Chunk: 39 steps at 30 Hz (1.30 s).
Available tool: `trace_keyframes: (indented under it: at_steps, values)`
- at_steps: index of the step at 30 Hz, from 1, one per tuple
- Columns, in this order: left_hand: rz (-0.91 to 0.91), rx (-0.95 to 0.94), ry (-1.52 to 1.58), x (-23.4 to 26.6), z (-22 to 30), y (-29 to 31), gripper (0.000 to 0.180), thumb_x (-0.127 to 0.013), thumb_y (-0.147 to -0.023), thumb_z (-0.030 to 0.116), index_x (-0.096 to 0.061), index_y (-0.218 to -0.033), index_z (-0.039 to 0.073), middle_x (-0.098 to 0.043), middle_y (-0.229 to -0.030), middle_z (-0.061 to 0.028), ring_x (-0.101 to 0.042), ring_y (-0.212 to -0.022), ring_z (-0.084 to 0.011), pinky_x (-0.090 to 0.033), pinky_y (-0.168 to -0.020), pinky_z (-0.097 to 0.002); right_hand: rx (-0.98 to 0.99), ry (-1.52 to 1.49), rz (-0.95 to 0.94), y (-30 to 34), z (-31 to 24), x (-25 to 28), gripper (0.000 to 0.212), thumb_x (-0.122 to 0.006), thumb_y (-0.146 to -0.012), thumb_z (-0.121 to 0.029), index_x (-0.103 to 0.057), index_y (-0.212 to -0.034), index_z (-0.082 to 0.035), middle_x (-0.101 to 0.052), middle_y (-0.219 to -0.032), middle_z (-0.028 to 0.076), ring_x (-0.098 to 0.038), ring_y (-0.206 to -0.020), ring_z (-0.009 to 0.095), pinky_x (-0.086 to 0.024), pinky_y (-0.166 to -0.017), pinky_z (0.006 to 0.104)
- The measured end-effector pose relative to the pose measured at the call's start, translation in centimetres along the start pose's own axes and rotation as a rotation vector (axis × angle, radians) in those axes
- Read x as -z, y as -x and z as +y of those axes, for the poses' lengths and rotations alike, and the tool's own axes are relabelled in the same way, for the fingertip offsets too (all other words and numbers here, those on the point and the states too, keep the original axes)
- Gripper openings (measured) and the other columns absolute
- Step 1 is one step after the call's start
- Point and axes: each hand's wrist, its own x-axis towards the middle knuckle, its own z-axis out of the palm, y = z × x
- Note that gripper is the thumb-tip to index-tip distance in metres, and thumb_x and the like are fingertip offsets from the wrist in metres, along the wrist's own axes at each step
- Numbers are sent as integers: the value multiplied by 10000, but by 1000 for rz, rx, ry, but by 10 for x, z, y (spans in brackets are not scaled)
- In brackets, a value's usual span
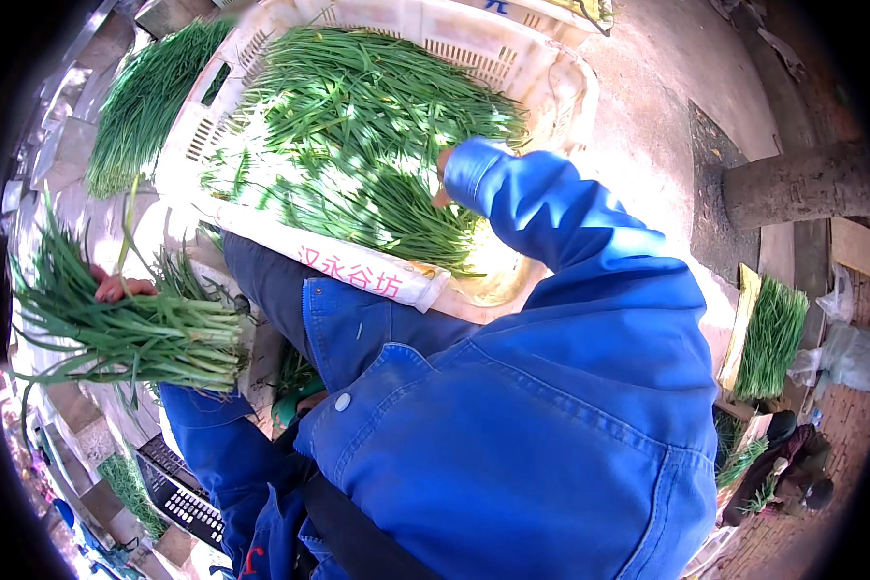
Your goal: The person sorts through green leaves, removes individual stalks, and organizes them into bundles by hand while sitting on the ground near plastic crates.
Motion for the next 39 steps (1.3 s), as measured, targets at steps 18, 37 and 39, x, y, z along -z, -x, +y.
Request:
trace_keyframes:
  at_steps: [18, 37, 39]
  values:
    - [457, -552, -256, -1, 87, 169, 449, -358, -930, 395, -504, -1176, 49, -601, -917, -56, -533, -946, -160, -362, -927, -296, -239, -103, 418, -81, -4, -204, 625, -765, -574, -174, -464, -1101, -26, -441, -1136, 189, -479, -1059, 380, -438, -869, 454]
    - [563, -591, -303, 4, 86, 190, 437, -404, -899, 378, -511, -1163, 47, -595, -931, -63, -535, -955, -168, -376, -920, -304, -228, -252, -136, -82, 21, -105, 726, -804, -566, -289, -460, -1152, -30, -586, -1039, 196, -578, -963, 350, -446, -844, 377]
    - [577, -590, -310, 3, 85, 191, 435, -409, -896, 376, -512, -1162, 47, -595, -933, -64, -535, -956, -169, -378, -919, -304, -221, -235, -149, -80, 22, -105, 725, -803, -568, -290, -461, -1152, -30, -587, -1038, 195, -579, -962, 348, -445, -844, 376]
